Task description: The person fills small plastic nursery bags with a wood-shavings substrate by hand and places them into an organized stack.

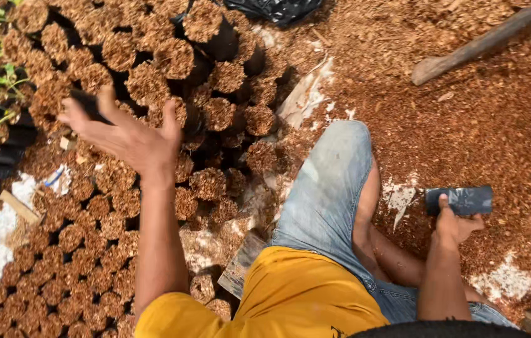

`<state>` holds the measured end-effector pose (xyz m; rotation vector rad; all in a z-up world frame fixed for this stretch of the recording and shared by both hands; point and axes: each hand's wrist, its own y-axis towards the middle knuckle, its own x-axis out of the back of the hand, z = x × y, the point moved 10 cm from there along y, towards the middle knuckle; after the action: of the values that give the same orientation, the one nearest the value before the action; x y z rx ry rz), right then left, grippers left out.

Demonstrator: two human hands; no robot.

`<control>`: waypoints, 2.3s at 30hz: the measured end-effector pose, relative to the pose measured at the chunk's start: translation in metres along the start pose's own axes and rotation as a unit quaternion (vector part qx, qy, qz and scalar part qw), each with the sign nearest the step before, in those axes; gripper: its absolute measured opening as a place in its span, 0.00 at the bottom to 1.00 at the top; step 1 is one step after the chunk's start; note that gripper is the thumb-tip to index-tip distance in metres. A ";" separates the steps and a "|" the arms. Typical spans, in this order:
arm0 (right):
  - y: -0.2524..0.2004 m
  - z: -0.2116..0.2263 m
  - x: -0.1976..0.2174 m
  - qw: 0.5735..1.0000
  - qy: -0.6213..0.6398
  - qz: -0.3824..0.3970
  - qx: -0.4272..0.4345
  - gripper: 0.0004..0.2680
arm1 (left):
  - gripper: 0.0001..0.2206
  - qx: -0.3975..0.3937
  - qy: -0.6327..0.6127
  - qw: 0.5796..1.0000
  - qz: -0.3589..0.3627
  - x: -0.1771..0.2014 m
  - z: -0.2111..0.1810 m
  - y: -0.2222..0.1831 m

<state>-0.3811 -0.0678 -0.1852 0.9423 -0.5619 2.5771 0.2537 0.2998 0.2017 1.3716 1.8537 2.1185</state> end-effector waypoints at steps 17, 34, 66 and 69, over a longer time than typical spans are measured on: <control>0.012 -0.030 -0.016 0.977 0.152 0.042 -0.141 0.28 | 0.33 0.240 -0.050 0.961 0.132 -0.046 0.204 0.014; 0.000 -0.019 -0.008 0.986 0.089 0.058 -0.127 0.27 | 0.26 -0.058 -0.250 0.922 0.289 -0.036 -0.072 -0.120; -0.011 -0.001 -0.019 0.932 0.224 0.170 -0.228 0.14 | 0.19 -0.098 -0.475 0.818 0.309 0.006 -0.227 -0.169; -0.062 0.064 -0.001 0.886 0.354 0.259 -0.150 0.05 | 0.26 0.050 -0.643 0.598 0.477 -0.012 -0.326 -0.207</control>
<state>-0.3193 -0.0446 -0.1253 -0.3185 -1.0360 2.8728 -0.0401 0.0958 0.0556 3.0014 0.5385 0.2937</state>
